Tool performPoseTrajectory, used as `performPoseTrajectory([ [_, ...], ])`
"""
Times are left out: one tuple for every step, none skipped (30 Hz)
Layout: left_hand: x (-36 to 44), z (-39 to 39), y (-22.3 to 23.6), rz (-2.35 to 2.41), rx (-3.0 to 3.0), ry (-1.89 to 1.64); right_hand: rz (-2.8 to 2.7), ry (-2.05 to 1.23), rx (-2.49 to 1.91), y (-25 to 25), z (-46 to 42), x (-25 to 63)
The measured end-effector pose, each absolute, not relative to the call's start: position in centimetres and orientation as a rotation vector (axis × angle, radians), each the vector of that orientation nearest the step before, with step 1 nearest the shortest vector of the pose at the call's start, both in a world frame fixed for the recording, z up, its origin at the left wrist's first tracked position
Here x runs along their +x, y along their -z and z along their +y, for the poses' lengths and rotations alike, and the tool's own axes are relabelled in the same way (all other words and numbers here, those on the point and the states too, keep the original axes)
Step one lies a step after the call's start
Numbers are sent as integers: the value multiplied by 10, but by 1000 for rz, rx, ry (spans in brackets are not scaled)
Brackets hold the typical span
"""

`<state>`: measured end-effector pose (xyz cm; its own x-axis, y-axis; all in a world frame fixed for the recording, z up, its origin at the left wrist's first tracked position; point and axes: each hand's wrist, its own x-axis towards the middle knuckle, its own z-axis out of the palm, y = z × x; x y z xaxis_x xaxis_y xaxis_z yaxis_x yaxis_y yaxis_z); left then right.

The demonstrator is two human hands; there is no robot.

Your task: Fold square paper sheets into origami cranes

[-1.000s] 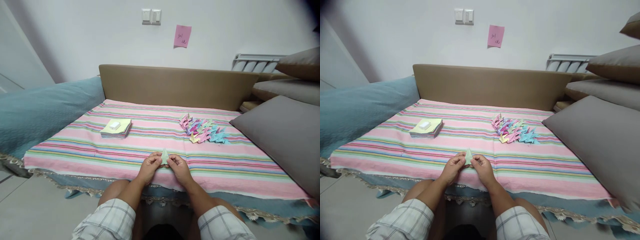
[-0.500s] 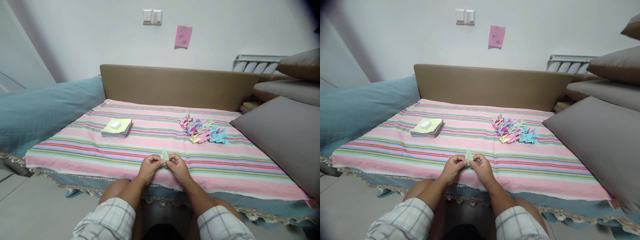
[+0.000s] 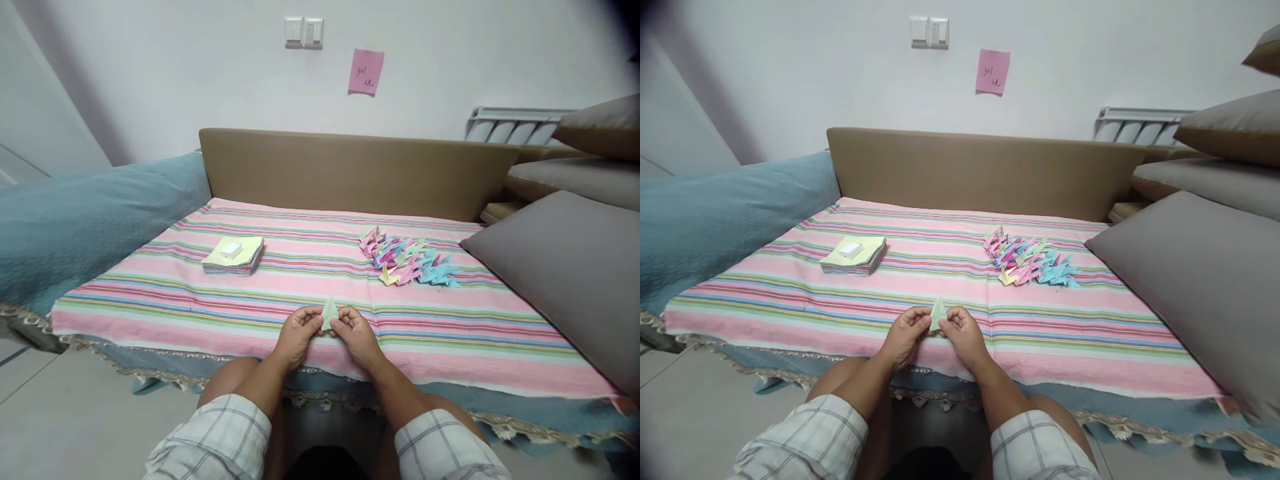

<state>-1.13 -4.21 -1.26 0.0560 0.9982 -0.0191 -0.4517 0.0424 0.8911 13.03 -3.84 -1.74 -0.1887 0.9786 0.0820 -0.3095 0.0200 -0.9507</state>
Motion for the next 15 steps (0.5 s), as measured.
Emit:
performPoseTrajectory([
  [-12,-42,13,841,859,-1320,-1138,-1446,-836,17,-38,130],
  [-12,-42,13,842,859,-1307,-1142,-1449,-836,18,-38,130],
  [-13,-41,13,839,861,-1297,-1147,-1453,-837,18,-38,130],
  [-13,-41,13,834,868,-1291,-1153,-1456,-837,18,-38,131],
  [-13,-41,14,831,881,-1288,-1158,-1458,-838,18,-38,131],
  [-13,-41,13,830,895,-1292,-1156,-1457,-839,19,-38,131],
  [-13,-42,13,833,909,-1304,-1151,-1455,-841,19,-38,131],
  [-12,-42,12,842,923,-1322,-1146,-1454,-839,19,-38,131],
  [-11,-43,12,854,935,-1341,-1147,-1454,-831,19,-38,131],
  [-10,-43,11,870,946,-1358,-1154,-1455,-820,19,-38,131],
  [-9,-44,10,885,958,-1369,-1167,-1456,-808,19,-38,131],
  [-8,-45,9,900,971,-1374,-1184,-1460,-799,19,-38,132],
  [-7,-45,8,915,984,-1377,-1200,-1464,-796,19,-38,132],
  [-7,-46,7,930,995,-1378,-1212,-1468,-800,19,-38,132],
  [-6,-46,6,944,1004,-1384,-1219,-1471,-809,18,-39,132],
])
